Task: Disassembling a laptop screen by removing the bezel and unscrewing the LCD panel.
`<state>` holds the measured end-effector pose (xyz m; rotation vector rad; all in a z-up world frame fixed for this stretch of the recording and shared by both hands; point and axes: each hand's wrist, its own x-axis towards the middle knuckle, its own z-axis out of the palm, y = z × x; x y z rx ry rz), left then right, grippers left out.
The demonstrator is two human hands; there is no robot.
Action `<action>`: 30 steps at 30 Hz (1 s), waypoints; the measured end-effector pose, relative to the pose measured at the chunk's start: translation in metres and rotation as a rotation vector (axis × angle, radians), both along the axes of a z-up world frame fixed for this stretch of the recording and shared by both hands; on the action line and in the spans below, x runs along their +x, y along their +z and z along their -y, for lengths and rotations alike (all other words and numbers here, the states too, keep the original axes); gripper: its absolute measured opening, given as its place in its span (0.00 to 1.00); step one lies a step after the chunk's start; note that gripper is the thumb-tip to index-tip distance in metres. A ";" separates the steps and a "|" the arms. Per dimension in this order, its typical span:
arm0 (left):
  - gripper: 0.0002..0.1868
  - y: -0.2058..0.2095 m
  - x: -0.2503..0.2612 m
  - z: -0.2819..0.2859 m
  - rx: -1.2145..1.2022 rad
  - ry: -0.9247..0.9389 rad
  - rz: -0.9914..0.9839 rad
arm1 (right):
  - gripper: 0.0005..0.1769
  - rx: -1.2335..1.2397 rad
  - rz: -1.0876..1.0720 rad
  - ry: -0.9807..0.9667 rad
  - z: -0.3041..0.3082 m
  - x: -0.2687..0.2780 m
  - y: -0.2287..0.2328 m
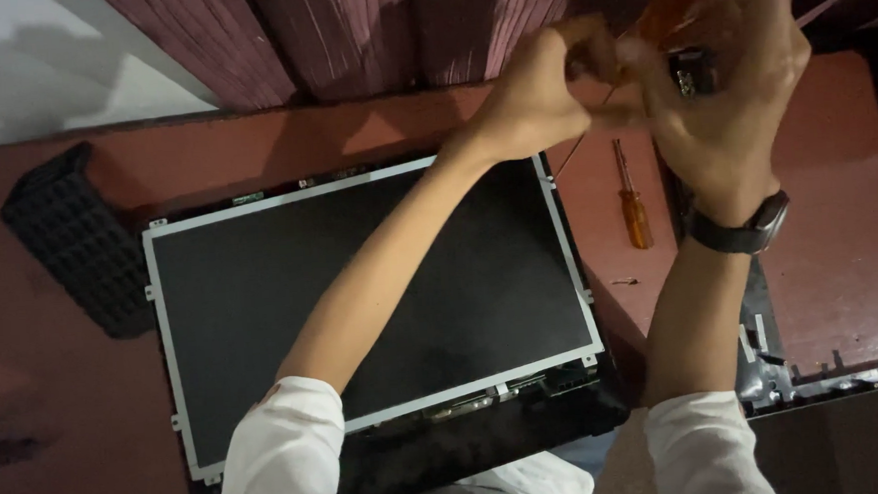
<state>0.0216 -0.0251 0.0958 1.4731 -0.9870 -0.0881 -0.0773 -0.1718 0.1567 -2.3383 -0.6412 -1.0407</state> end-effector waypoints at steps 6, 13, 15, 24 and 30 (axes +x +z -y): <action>0.10 -0.047 -0.013 -0.018 0.662 -0.282 0.051 | 0.23 0.052 -0.160 0.174 0.006 -0.004 0.007; 0.15 -0.069 -0.020 -0.026 0.531 -0.211 0.013 | 0.21 0.056 -0.128 0.236 0.014 -0.005 0.006; 0.13 -0.074 -0.022 -0.025 0.582 -0.213 0.149 | 0.24 0.002 -0.111 0.154 0.020 -0.003 0.001; 0.43 -0.108 -0.033 -0.004 0.915 -0.044 0.901 | 0.13 0.093 -0.037 0.251 0.051 -0.014 -0.006; 0.06 -0.119 -0.026 -0.008 0.542 0.187 1.286 | 0.10 0.006 -0.001 0.070 0.068 -0.031 -0.009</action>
